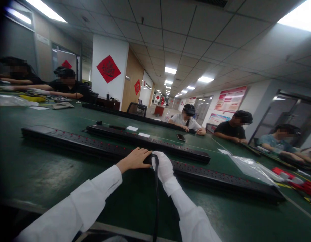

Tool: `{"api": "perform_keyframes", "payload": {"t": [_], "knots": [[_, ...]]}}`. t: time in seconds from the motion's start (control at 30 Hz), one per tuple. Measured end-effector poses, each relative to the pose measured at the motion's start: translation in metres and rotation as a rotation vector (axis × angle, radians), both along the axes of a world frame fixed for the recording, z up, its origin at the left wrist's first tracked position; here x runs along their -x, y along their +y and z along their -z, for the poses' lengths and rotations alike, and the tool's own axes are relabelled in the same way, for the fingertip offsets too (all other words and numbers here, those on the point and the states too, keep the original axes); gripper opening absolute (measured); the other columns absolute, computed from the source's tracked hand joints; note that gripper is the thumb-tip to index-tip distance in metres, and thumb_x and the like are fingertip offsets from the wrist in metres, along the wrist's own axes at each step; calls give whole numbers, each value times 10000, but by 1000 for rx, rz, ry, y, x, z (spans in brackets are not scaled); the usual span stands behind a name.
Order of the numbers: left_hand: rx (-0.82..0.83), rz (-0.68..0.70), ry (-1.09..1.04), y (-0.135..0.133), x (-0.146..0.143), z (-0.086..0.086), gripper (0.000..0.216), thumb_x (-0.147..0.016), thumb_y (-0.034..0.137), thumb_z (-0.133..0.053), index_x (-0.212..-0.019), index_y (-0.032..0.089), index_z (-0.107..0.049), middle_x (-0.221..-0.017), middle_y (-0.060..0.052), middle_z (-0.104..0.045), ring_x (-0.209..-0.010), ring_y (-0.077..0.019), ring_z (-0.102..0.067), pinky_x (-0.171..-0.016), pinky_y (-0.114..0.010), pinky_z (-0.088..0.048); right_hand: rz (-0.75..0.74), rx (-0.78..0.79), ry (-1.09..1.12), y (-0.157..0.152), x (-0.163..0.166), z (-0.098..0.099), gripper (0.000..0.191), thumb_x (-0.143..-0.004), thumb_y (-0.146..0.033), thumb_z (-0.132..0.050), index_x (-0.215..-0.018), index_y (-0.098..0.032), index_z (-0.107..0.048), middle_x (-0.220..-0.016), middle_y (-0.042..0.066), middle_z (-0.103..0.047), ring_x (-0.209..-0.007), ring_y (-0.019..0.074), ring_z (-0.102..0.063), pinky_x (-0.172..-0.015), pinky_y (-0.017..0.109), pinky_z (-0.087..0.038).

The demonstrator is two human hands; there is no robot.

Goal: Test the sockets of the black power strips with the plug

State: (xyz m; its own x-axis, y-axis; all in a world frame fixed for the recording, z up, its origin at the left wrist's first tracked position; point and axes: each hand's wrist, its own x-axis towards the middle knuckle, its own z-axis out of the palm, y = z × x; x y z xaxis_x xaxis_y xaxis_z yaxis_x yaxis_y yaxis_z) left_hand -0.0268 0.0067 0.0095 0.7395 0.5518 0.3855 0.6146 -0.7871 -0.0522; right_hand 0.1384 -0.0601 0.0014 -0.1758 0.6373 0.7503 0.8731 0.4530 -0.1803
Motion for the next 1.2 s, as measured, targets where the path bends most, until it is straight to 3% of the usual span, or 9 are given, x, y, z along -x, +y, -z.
{"api": "perform_keyframes", "payload": {"t": [0.63, 1.2], "knots": [[-26, -16, -36, 3, 6, -4, 778, -710, 713, -308, -1259, 171, -405, -1155, -132, -534, -1045, -280, -468, -909, -400, -257, 45, -55, -34, -2, 0, 3, 357, -807, -249, -461, -1161, -204, -475, -1112, 74, -555, -1026, 193, -528, -915, 362, -422], [34, -63, -16, 7, 9, -1, 826, -683, 753, -272, -1237, 162, -437, -1067, -133, -584, -947, -276, -533, -806, -362, -332, 153, -126, -72, -11, 2, -3, 352, -805, -302, -468, -1137, -183, -492, -1088, 94, -560, -998, 217, -526, -894, 389, -412]]}}
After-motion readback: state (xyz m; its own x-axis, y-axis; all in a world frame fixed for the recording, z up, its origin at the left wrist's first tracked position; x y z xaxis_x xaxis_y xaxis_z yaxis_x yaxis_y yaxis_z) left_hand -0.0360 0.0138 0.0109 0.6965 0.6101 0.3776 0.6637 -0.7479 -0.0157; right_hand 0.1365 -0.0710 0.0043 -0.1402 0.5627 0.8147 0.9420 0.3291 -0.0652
